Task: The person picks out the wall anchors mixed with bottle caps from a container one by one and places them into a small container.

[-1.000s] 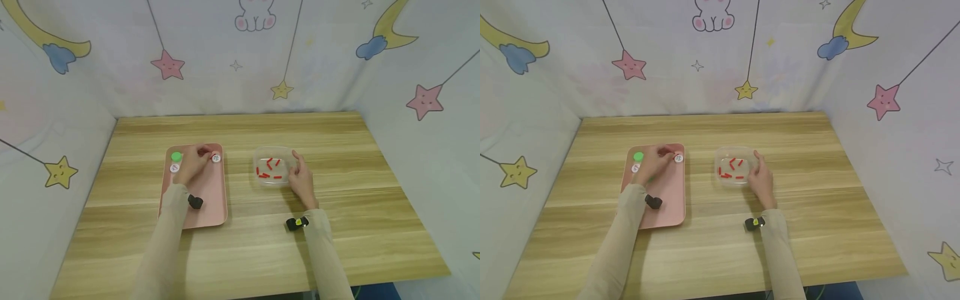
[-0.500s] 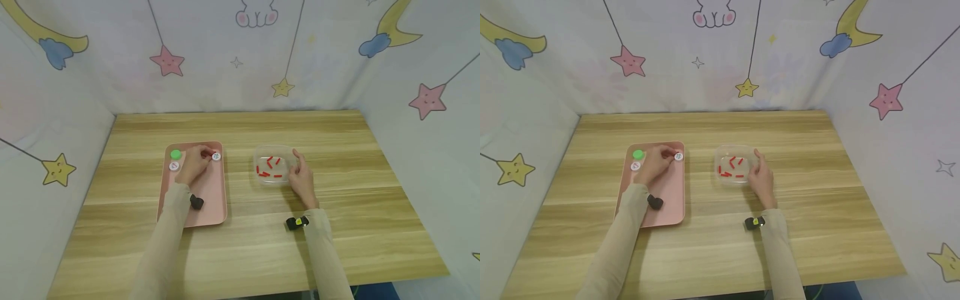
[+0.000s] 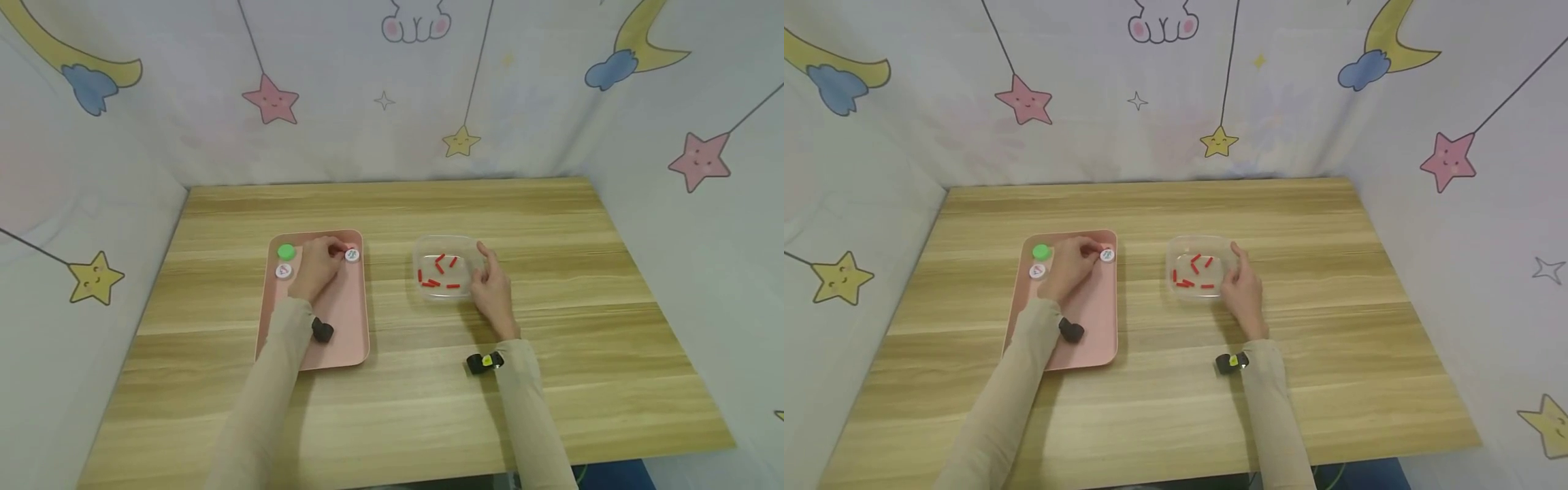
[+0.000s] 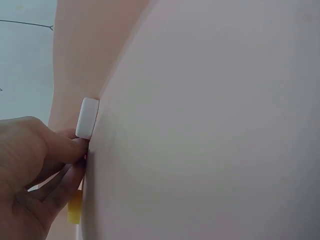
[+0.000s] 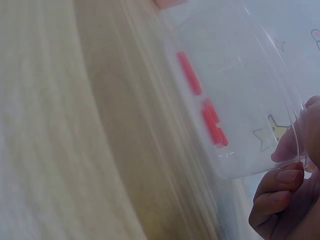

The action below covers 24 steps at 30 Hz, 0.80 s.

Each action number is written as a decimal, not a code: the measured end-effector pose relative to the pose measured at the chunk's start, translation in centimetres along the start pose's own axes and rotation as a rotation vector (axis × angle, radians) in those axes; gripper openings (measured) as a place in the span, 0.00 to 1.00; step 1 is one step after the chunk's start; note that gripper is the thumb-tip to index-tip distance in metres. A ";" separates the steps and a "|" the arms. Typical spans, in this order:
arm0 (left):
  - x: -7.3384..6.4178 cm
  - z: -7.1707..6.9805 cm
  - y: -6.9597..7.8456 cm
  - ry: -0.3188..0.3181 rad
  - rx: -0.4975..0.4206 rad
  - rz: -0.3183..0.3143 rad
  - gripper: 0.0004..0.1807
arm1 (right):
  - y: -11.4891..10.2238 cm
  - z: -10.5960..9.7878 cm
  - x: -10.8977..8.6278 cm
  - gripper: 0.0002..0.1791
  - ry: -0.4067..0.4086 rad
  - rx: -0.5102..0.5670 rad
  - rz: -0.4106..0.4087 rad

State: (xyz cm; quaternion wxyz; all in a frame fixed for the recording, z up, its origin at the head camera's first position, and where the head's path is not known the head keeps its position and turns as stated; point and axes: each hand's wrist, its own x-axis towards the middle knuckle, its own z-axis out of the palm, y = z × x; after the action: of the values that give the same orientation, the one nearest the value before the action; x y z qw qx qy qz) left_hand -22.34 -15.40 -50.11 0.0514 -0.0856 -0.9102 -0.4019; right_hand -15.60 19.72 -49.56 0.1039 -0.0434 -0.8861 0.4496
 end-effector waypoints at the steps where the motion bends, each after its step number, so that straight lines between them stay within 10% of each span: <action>1: 0.0 0.1 0.1 0.002 0.002 -0.002 0.07 | 0.0 0.0 0.0 0.33 0.001 0.001 -0.001; 24: -0.8 -1.1 0.8 -0.036 -0.067 -0.037 0.09 | -0.1 0.0 -0.2 0.33 0.007 0.007 -0.017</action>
State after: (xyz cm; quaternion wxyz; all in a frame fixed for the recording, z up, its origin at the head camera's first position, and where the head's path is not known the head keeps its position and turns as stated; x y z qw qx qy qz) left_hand -21.35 -15.75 -48.94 0.0247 -0.0778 -0.8984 -0.4315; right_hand -15.44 19.60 -49.50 0.1108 -0.0369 -0.8845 0.4517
